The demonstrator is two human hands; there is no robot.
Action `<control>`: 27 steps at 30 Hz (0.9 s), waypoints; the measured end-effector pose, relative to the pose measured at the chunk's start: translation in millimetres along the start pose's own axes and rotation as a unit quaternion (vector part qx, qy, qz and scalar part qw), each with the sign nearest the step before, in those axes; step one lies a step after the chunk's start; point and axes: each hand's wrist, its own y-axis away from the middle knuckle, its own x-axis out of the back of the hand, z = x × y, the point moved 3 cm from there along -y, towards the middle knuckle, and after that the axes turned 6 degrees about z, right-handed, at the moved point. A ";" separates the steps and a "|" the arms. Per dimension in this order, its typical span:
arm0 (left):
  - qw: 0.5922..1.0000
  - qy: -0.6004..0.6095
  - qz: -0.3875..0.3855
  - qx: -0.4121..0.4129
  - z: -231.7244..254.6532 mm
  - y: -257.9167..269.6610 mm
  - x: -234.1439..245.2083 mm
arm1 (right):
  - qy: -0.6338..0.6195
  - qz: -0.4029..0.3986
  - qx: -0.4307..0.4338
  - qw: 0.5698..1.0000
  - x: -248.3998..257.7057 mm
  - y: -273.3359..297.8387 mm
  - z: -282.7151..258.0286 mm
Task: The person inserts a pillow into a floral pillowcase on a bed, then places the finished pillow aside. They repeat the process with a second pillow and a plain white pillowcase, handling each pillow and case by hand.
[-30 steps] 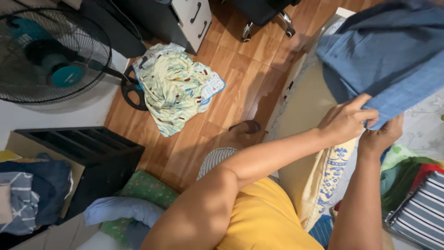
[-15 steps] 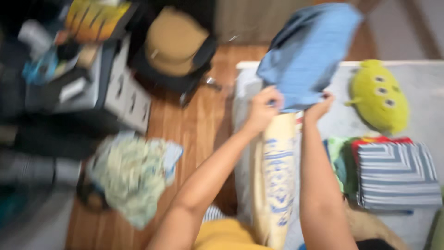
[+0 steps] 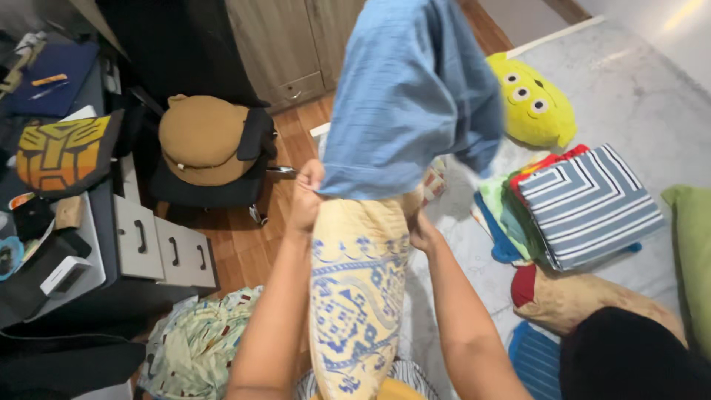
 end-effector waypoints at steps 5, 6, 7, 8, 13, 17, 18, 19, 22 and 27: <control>0.971 -0.231 -0.016 -0.061 7.7 2.2 85.2 | 0.045 0.063 0.073 0.994 8.8 0.5 -2.5; 0.954 -0.288 -0.007 -0.078 3.7 6.8 105.7 | 0.020 0.092 0.064 0.994 17.1 7.6 -1.1; 0.935 -0.342 0.002 -0.097 -1.0 7.5 125.0 | -0.012 0.102 0.039 0.994 23.4 14.0 -2.1; 0.911 -0.395 0.010 -0.117 -5.4 8.1 143.4 | -0.045 0.112 0.015 0.993 29.7 21.8 -3.2; 0.957 -0.224 0.174 0.059 -23.7 18.2 226.9 | -0.007 0.159 0.025 0.987 47.5 55.7 -24.5; 0.836 -0.450 0.258 0.180 -41.8 43.6 257.5 | 0.043 0.130 0.154 0.978 44.6 90.2 -57.0; 0.817 -0.489 0.259 0.163 -51.6 47.1 257.5 | 0.063 0.124 0.180 0.974 41.4 101.0 -64.6; 0.796 -0.527 0.259 0.144 -59.5 46.2 256.8 | 0.079 0.127 0.189 0.970 36.1 109.4 -71.0; 0.793 -0.530 0.284 0.096 -76.7 46.9 250.9 | 0.101 0.130 0.216 0.962 18.5 136.8 -79.6; 0.698 -0.696 0.165 -0.039 -102.5 17.9 166.8 | 0.156 0.143 0.311 0.926 -5.8 176.8 -101.4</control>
